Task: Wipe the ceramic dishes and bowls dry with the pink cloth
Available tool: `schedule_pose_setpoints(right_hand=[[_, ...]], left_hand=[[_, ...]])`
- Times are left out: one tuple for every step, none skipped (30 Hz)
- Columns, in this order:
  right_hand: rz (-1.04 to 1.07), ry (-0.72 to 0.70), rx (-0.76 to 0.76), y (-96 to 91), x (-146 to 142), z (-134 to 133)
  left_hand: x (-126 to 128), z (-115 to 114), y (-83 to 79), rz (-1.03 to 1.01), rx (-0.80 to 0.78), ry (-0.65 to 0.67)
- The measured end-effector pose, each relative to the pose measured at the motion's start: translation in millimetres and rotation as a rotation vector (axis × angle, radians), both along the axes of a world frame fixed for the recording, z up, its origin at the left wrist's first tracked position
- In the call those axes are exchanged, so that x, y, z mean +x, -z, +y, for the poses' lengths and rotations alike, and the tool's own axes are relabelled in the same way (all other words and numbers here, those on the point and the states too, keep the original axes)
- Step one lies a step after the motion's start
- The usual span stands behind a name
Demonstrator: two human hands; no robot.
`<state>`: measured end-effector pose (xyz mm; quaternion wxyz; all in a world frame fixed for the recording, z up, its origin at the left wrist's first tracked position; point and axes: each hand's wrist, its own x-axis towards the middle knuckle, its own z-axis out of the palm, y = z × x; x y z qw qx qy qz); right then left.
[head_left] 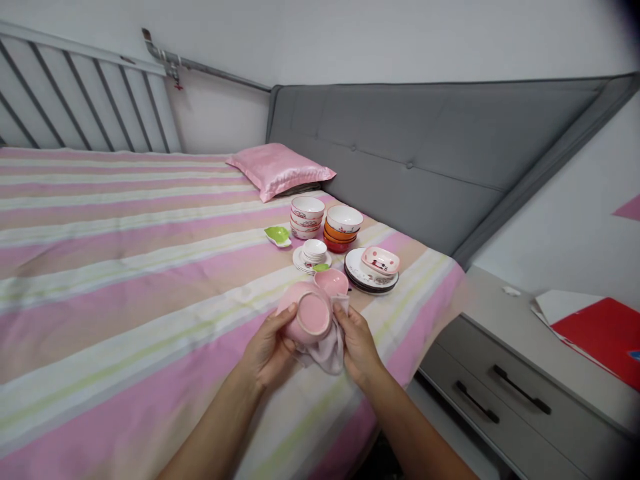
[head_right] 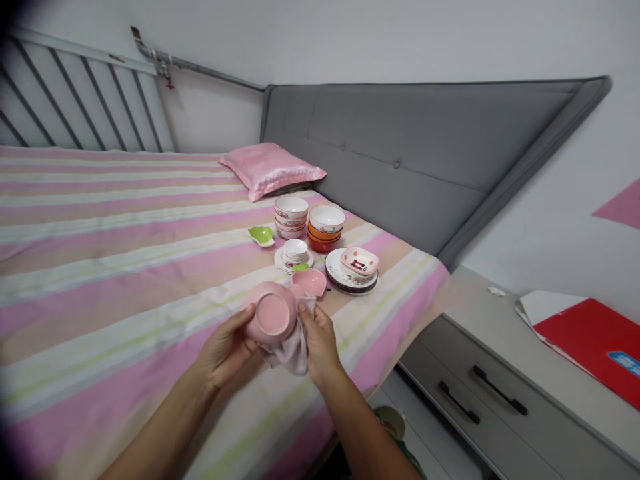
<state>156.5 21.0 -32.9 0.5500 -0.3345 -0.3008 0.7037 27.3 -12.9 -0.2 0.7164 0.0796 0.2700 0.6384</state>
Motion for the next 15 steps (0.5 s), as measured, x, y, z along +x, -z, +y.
schedule_pose_setpoints(right_hand=[[0.003, 0.000, -0.004, 0.0, 0.0, 0.2], [0.000, 0.002, -0.007, 0.0, 0.1, 0.3], [-0.007, 0.006, -0.006, -0.2, 0.2, 0.4], [-0.016, 0.011, -0.004, -0.3, 0.4, 0.5], [-0.024, 0.017, -0.002, -0.5, 0.5, 0.6], [-0.029, 0.023, -0.001, -0.6, 0.6, 0.7], [-0.030, 0.029, -0.001, -0.7, 0.7, 0.8], [-0.029, 0.037, -0.001, -0.8, 0.7, 0.8], [-0.028, 0.044, -0.001, -0.7, 0.7, 0.9], [-0.028, 0.051, -0.002, -0.7, 0.7, 0.9], [-0.028, 0.056, -0.002, -0.6, 0.7, 0.9], [-0.027, 0.061, -0.003, -0.5, 0.8, 0.9], [-0.024, 0.061, -0.005, -0.5, 0.9, 1.0], [-0.017, 0.055, -0.008, -0.4, 1.1, 1.2], [-0.007, 0.045, -0.013, -0.3, 1.4, 1.5]], left_hand=[[-0.9, -0.8, -0.2, 0.003, 0.004, 0.023], [-1.7, -1.4, -0.7, 0.005, 0.011, 0.041], [-2.5, -1.8, -1.2, 0.008, 0.018, 0.055], [-3.1, -2.0, -1.8, 0.013, 0.022, 0.071], [-3.5, -2.1, -2.4, 0.019, 0.025, 0.089], [-3.9, -2.1, -2.7, 0.024, 0.028, 0.108], [-4.1, -2.0, -2.8, 0.026, 0.031, 0.125], [-4.2, -1.8, -2.6, 0.026, 0.034, 0.139], [-4.2, -1.5, -2.2, 0.027, 0.038, 0.148], [-4.1, -1.3, -1.8, 0.030, 0.042, 0.155], [-3.9, -1.1, -1.5, 0.035, 0.046, 0.159], [-3.5, -0.9, -1.3, 0.044, 0.048, 0.164], [-3.1, -0.8, -1.2, 0.053, 0.050, 0.166], [-2.5, -0.7, -1.3, 0.061, 0.051, 0.162], [-1.9, -0.5, -1.6, 0.067, 0.052, 0.148]])
